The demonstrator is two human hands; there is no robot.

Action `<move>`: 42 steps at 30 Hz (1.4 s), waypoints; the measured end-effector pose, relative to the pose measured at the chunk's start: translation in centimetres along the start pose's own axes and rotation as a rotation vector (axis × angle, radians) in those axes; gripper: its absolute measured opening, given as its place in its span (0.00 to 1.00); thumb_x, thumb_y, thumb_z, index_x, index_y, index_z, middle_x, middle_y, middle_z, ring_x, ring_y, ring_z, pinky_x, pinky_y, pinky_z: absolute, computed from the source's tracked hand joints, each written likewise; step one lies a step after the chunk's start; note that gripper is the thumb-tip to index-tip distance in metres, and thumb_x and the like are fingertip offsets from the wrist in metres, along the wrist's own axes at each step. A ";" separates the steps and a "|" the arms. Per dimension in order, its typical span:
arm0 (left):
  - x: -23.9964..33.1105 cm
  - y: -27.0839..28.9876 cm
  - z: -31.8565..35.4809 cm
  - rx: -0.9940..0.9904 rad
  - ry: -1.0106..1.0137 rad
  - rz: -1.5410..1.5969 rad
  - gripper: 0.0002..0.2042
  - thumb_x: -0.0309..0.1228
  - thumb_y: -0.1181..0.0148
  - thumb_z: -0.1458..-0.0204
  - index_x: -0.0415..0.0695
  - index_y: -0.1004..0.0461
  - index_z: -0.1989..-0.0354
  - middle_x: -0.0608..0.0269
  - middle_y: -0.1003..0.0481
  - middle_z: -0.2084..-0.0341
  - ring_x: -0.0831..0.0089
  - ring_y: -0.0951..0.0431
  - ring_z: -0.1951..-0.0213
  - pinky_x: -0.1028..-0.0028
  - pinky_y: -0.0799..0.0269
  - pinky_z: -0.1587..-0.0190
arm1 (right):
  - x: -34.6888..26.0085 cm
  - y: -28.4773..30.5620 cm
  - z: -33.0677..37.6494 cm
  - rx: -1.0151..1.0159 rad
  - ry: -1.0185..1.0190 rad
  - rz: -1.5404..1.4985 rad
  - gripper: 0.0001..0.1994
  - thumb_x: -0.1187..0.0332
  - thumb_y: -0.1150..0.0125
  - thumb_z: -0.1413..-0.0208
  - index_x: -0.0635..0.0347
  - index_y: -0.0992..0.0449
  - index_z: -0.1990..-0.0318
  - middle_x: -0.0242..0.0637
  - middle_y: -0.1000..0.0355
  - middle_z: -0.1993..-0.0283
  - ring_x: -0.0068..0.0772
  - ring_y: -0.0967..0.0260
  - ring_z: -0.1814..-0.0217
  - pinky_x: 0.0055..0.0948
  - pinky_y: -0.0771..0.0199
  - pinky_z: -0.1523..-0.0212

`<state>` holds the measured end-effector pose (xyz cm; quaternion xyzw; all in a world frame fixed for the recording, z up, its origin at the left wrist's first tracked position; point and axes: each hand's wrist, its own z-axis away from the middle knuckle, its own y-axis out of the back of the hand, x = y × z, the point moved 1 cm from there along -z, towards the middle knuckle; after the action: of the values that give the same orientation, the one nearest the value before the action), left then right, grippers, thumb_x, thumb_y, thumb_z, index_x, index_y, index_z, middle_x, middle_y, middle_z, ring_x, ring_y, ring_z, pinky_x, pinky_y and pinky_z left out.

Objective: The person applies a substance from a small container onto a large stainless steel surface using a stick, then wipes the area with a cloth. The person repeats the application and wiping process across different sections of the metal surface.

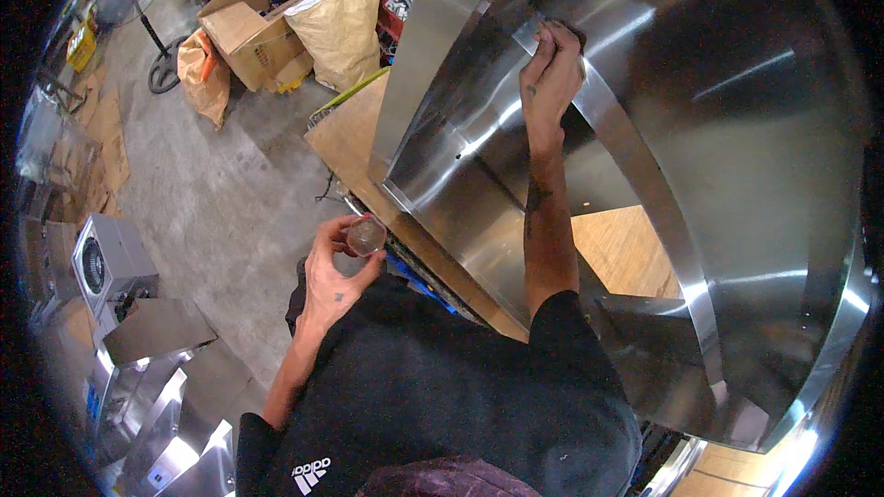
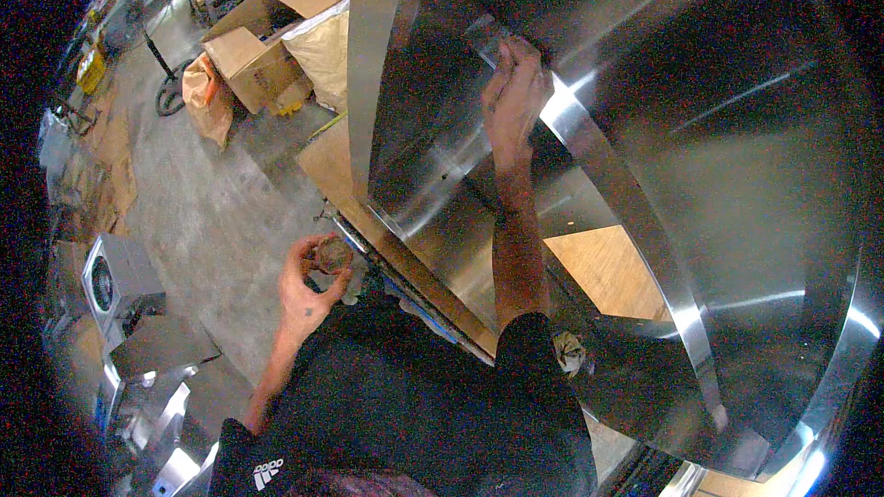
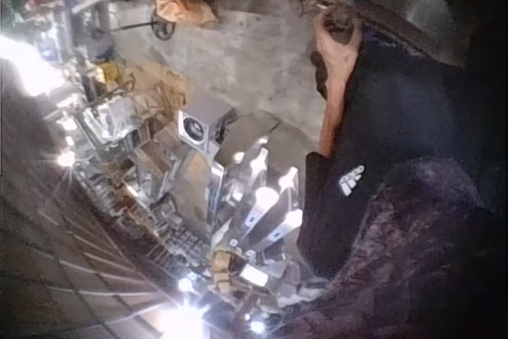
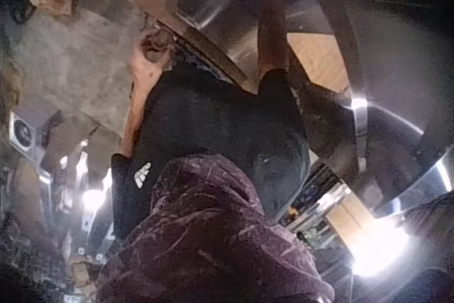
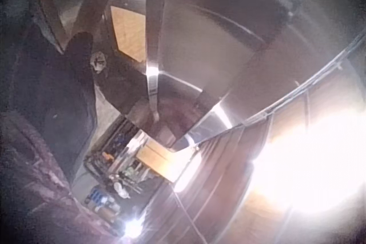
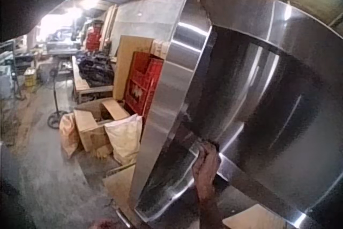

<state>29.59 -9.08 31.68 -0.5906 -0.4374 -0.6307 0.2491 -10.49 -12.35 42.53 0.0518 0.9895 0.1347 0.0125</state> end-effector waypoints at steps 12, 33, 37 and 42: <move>0.7 -0.8 0.1 -0.044 -0.017 -0.016 0.30 0.26 0.22 0.51 0.40 0.26 0.39 0.52 0.18 0.52 0.64 0.15 0.53 0.64 0.19 0.48 | 1.0 -0.2 0.6 -0.085 -0.114 -0.060 0.12 0.78 0.42 0.41 0.65 0.26 0.50 0.49 0.19 0.48 0.55 0.20 0.48 0.49 0.22 0.47; 0.4 -1.7 0.3 -0.060 -0.083 0.015 0.29 0.25 0.23 0.50 0.40 0.27 0.39 0.56 0.19 0.50 0.67 0.16 0.55 0.68 0.19 0.52 | 0.2 -0.4 -0.2 -0.061 -0.056 -0.007 0.09 0.75 0.40 0.35 0.63 0.27 0.50 0.49 0.19 0.50 0.55 0.19 0.51 0.51 0.21 0.53; 0.0 -1.7 0.3 -0.075 -0.095 0.003 0.29 0.25 0.23 0.50 0.39 0.28 0.39 0.56 0.20 0.46 0.66 0.16 0.55 0.69 0.18 0.53 | -0.2 -0.3 -0.5 -0.072 -0.071 0.009 0.09 0.75 0.40 0.36 0.62 0.27 0.50 0.48 0.20 0.51 0.56 0.20 0.53 0.52 0.22 0.55; 0.0 -1.8 0.1 -0.066 -0.124 -0.018 0.29 0.25 0.23 0.50 0.39 0.28 0.40 0.56 0.20 0.46 0.66 0.16 0.54 0.69 0.19 0.54 | 0.0 -0.2 -0.4 -0.059 -0.056 0.012 0.09 0.76 0.40 0.36 0.61 0.27 0.50 0.47 0.20 0.51 0.56 0.20 0.53 0.53 0.22 0.55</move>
<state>28.19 -8.09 31.18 -0.6325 -0.4362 -0.6091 0.1965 -10.52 -12.66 42.86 0.0610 0.9840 0.1626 0.0410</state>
